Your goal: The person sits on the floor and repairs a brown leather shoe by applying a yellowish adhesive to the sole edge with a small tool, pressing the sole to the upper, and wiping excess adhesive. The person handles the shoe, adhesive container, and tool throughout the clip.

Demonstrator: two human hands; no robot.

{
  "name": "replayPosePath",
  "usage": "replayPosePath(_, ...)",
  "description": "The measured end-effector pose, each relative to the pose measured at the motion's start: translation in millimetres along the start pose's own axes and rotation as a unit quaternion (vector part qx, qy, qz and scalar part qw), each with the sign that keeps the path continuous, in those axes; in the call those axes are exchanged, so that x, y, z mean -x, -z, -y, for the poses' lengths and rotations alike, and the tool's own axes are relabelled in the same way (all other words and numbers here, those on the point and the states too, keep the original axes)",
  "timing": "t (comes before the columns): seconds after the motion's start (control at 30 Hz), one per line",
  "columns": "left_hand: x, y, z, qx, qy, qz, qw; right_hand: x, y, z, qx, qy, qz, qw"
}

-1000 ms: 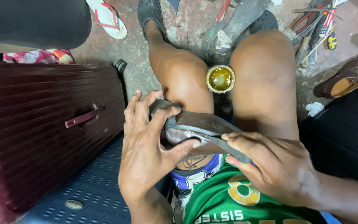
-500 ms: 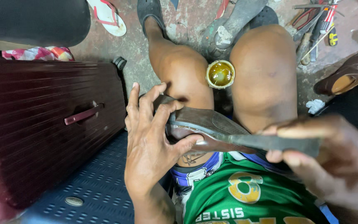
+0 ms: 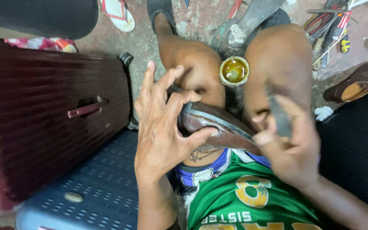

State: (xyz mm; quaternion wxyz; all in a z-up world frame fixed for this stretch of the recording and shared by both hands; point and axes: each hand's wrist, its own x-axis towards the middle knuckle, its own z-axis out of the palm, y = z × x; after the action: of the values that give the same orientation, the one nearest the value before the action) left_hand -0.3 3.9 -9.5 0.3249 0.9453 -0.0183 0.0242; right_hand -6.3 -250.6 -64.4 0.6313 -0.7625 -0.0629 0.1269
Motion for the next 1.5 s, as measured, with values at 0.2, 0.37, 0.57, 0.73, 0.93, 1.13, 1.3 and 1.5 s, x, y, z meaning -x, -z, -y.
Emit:
replayPosePath(0.2,27.3,-11.5,8.0,0.071,-0.024,-0.179,0.981,1.9,-18.2,-15.1,-0.005,-0.049,0.043,0.998)
replayPosePath(0.37,63.8,-51.8,12.3,0.294,0.117,-0.380,0.869,-5.4,-13.3,-20.2,-0.135,-0.054,0.050,0.988)
replayPosePath(0.57,103.6,-70.9,38.3,0.310,0.184,-0.406,0.839,-9.9,-17.1,-16.1,-0.105,-0.012,0.040,0.994)
replayPosePath(0.73,98.1,-79.1,48.7,0.244,0.323,-0.171,0.898,-18.8,-16.8,-16.0,-0.122,0.001,0.052,0.991)
replayPosePath(0.93,76.1,-79.3,68.8,0.285,0.187,-0.045,0.939,-21.7,-13.3,-27.5,-0.154,0.034,0.080,0.984)
replayPosePath(1.13,72.4,-90.1,81.7,0.248,0.165,-0.008,0.955,-16.0,-12.7,-34.6,-0.159,0.036,0.070,0.984)
replayPosePath(1.3,85.5,-107.4,99.3,0.437,0.206,0.004,0.875,-16.8,-13.3,-34.1,-0.150,0.045,0.067,0.985)
replayPosePath(1.5,88.7,-125.6,114.6,0.421,0.221,0.084,0.876,-16.0,-15.4,-31.7,-0.136,0.038,0.066,0.988)
